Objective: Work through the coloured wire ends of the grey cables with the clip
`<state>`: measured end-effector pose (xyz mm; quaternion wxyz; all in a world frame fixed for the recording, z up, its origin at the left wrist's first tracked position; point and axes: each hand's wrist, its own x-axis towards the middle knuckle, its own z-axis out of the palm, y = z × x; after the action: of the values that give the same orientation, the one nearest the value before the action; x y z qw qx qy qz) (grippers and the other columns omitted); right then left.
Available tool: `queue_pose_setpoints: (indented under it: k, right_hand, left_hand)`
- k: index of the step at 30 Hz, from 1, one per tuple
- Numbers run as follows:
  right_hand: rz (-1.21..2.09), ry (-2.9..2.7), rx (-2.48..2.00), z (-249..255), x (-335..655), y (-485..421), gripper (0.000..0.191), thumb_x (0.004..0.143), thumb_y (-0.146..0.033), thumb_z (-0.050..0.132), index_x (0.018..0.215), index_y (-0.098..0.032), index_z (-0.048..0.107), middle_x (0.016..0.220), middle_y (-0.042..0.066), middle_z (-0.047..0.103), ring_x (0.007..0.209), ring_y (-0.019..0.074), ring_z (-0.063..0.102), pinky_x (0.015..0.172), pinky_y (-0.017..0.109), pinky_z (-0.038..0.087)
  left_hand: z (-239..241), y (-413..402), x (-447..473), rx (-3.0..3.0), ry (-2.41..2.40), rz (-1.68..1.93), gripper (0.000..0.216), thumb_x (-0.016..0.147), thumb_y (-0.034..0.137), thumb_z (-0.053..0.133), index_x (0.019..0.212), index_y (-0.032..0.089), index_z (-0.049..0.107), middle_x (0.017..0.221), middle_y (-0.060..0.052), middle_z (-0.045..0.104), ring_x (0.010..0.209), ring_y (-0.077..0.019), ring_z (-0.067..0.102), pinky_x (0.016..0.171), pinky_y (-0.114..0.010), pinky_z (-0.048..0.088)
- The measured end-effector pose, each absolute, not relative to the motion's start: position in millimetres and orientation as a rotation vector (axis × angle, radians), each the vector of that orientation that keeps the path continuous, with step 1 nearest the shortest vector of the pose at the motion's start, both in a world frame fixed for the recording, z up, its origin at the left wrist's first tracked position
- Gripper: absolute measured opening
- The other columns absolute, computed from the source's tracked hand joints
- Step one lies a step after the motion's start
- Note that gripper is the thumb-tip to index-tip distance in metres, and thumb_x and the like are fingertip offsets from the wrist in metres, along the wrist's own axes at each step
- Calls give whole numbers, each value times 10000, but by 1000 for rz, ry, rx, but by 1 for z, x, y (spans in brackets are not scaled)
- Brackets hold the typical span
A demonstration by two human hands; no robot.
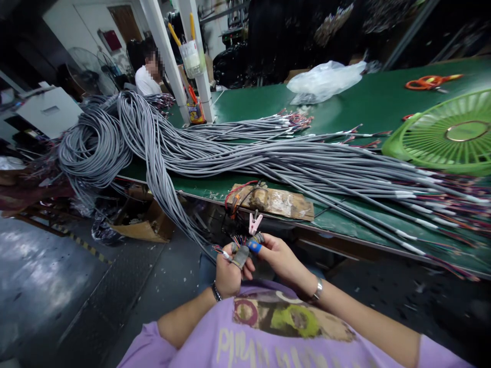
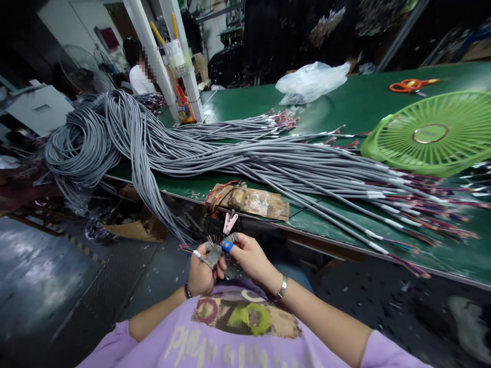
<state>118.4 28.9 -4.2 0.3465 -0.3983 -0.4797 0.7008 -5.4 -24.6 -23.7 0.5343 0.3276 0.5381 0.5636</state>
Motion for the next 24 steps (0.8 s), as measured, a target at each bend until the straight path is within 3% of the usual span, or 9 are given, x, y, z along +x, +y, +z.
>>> queue_pose_setpoints:
  k: [5,10,17,24]
  right_hand:
    - [2018,-1026,-920,-9,123,33,326,686,-453,717,669,-158,580,554,-30,524,515,82,436,527,230,353]
    - [2136,-704,-879,-13,126,54,422,689,-571,669,759,-155,643,717,32,610,596,107,521,578,245,455]
    - [2110,-756,-752,-6,111,67,378,678,-525,710,700,-156,633,609,3,569,560,103,489,527,221,416]
    - [2139,-637,-715,-12,105,68,342,677,-496,721,747,-166,662,643,5,585,569,114,488,565,253,406]
  left_hand:
    - [-17,-22,-6,708,1187,1381,337,738,466,656,664,155,546,430,25,580,267,-57,425,277,-148,252]
    - [-4,-17,-6,656,1086,1361,323,701,449,685,660,156,555,413,28,573,247,-55,399,260,-148,239]
    - [1,-8,1,666,1098,1344,300,702,428,684,688,151,567,418,27,570,254,-50,392,261,-146,228]
    - [-3,-7,2,673,1135,1315,311,691,444,672,686,150,568,409,29,556,255,-46,376,270,-151,216]
